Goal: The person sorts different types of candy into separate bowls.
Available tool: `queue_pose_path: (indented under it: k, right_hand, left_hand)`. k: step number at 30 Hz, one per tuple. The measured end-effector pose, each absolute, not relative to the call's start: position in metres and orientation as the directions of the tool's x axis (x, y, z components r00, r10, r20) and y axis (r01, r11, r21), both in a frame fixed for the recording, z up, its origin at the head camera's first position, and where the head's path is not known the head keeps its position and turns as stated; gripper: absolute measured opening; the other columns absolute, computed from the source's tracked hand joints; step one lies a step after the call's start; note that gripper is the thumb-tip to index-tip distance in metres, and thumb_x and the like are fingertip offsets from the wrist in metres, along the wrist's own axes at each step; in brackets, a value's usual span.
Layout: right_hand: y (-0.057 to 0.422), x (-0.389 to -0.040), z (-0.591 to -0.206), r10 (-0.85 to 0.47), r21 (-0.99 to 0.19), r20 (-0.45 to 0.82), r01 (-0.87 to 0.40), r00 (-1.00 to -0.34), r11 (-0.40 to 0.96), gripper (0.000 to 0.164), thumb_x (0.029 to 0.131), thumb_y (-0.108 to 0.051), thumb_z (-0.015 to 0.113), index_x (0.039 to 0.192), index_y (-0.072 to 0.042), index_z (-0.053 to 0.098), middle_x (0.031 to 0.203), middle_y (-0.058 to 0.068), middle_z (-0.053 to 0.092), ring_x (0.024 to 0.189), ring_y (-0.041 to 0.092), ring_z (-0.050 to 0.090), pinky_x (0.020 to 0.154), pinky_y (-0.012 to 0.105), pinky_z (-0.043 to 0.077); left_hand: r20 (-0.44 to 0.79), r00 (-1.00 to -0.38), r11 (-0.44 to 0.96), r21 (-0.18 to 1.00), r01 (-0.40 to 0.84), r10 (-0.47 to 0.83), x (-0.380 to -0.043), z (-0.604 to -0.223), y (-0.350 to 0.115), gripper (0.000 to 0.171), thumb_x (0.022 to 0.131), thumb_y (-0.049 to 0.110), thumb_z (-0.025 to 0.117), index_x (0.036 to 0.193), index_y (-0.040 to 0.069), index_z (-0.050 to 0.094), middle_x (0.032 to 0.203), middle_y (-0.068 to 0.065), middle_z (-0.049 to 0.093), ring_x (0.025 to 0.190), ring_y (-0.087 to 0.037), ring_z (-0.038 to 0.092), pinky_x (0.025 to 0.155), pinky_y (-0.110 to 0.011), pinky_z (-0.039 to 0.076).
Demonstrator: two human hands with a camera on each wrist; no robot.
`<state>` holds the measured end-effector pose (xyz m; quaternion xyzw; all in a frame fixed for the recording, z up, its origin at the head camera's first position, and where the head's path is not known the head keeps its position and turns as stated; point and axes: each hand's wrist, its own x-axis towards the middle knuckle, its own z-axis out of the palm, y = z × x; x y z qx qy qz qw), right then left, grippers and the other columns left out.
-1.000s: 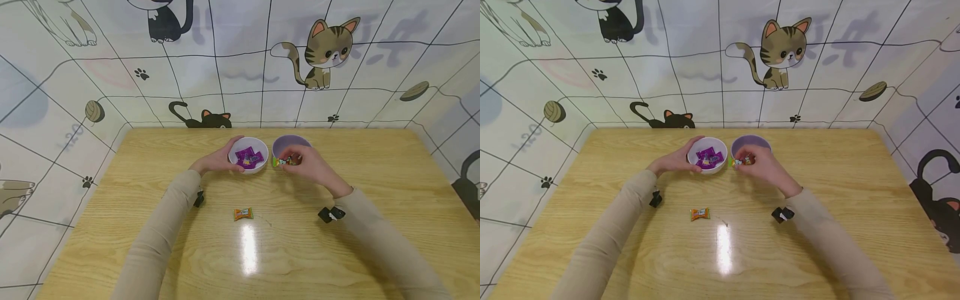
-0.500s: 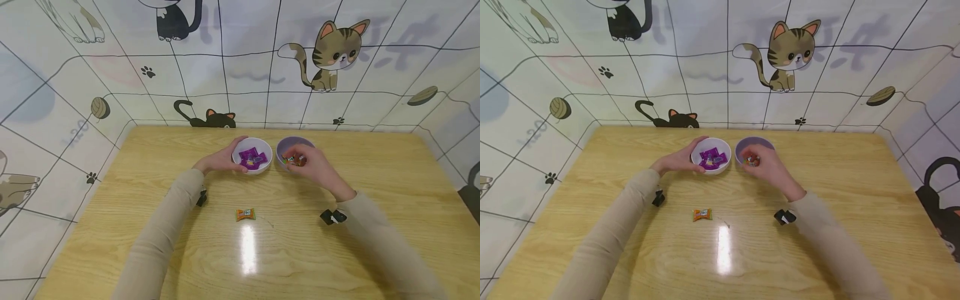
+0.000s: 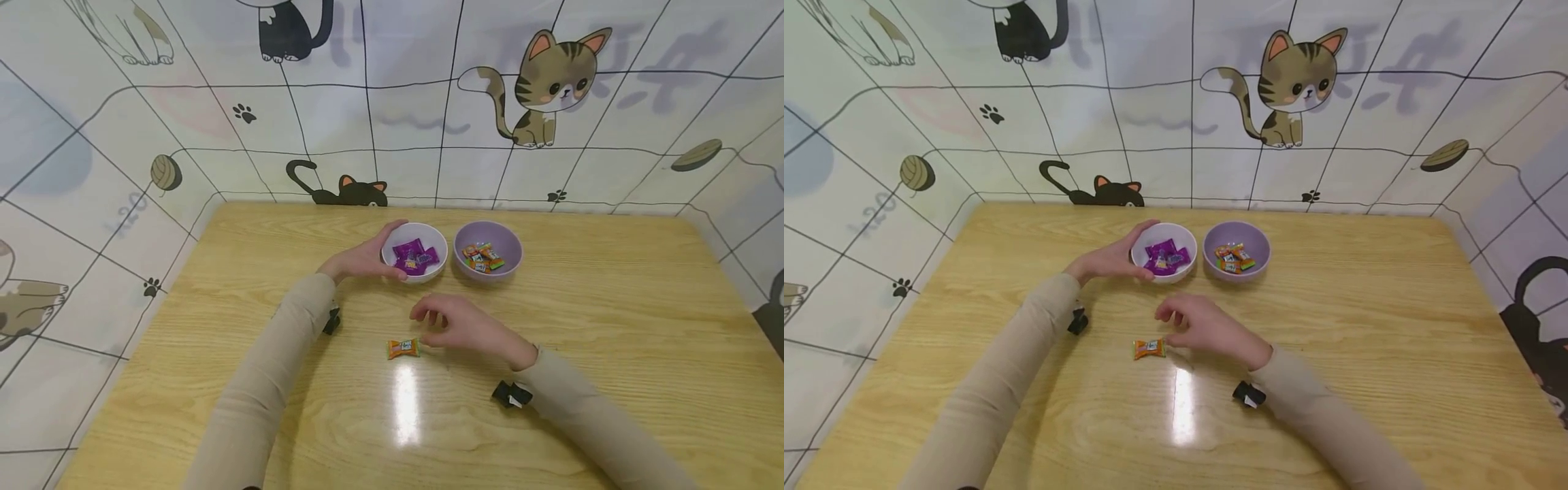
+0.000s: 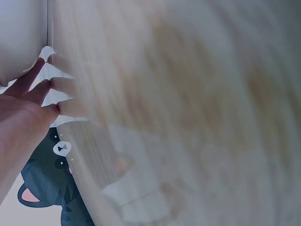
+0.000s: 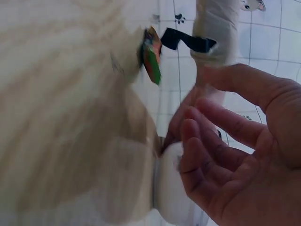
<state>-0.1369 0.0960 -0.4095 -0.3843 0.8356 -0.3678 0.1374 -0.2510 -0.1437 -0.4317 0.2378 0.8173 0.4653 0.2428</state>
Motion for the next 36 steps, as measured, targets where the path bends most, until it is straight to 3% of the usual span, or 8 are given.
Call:
queue_pose_path:
  k: [8,17,23,29,36]
  right_hand:
    - [0.076,-0.127,-0.421,-0.807,-0.730,-0.042,-0.534,-0.589,0.427,0.031,0.080,-0.012,0.078,0.107,-0.004,0.066,0.100,0.001,0.063,0.087,0.015,0.056,0.080,0.029,0.047]
    - [0.067,-0.122,-0.423,-0.800,-0.725,-0.083,-0.514,-0.595,0.458,0.021,0.080,-0.012,0.078,0.097,-0.010,0.067,0.087,-0.005,0.061,0.081,0.011,0.056,0.074,0.026,0.048]
    - [0.062,-0.117,-0.424,-0.770,-0.630,-0.106,-0.557,-0.629,0.542,0.024,0.075,-0.019,0.077,0.095,-0.014,0.066,0.086,-0.007,0.057,0.078,0.010,0.052,0.070,0.027,0.046]
    - [0.066,-0.118,-0.420,-0.743,-0.557,-0.047,-0.600,-0.667,0.574,0.020,0.075,-0.015,0.074,0.093,-0.015,0.065,0.082,-0.008,0.054,0.071,0.009,0.049,0.062,0.026,0.043]
    - [0.107,-0.146,-0.397,-0.565,-0.524,0.089,-0.521,-0.820,0.674,0.022,0.080,-0.014,0.075,0.101,-0.008,0.069,0.087,-0.002,0.065,0.077,0.014,0.059,0.067,0.031,0.049]
  left_hand:
    - [-0.172,-0.765,0.455,0.873,0.173,0.620,-0.251,-0.431,-0.144,0.106,0.079,0.024,0.081,0.154,0.027,0.007,0.150,-0.009,0.027,0.136,-0.022,0.028,0.111,-0.043,0.022]
    - [-0.168,-0.774,0.449,0.878,0.164,0.611,-0.251,-0.430,-0.145,0.105,0.079,0.022,0.082,0.154,0.028,0.009,0.148,-0.010,0.029,0.134,-0.022,0.030,0.111,-0.042,0.023]
    - [-0.178,-0.770,0.448,0.881,0.153,0.613,-0.250,-0.431,-0.143,0.106,0.078,0.021,0.081,0.154,0.028,0.008,0.149,-0.010,0.028,0.135,-0.023,0.030,0.111,-0.043,0.023]
    - [-0.178,-0.774,0.459,0.874,0.159,0.608,-0.251,-0.430,-0.141,0.109,0.078,0.023,0.082,0.155,0.028,0.005,0.150,-0.010,0.026,0.137,-0.024,0.028,0.111,-0.044,0.022]
    - [-0.167,-0.773,0.429,0.891,0.147,0.612,-0.251,-0.426,-0.145,0.111,0.079,0.016,0.081,0.155,0.028,0.001,0.147,-0.012,0.031,0.133,-0.023,0.034,0.110,-0.040,0.024]
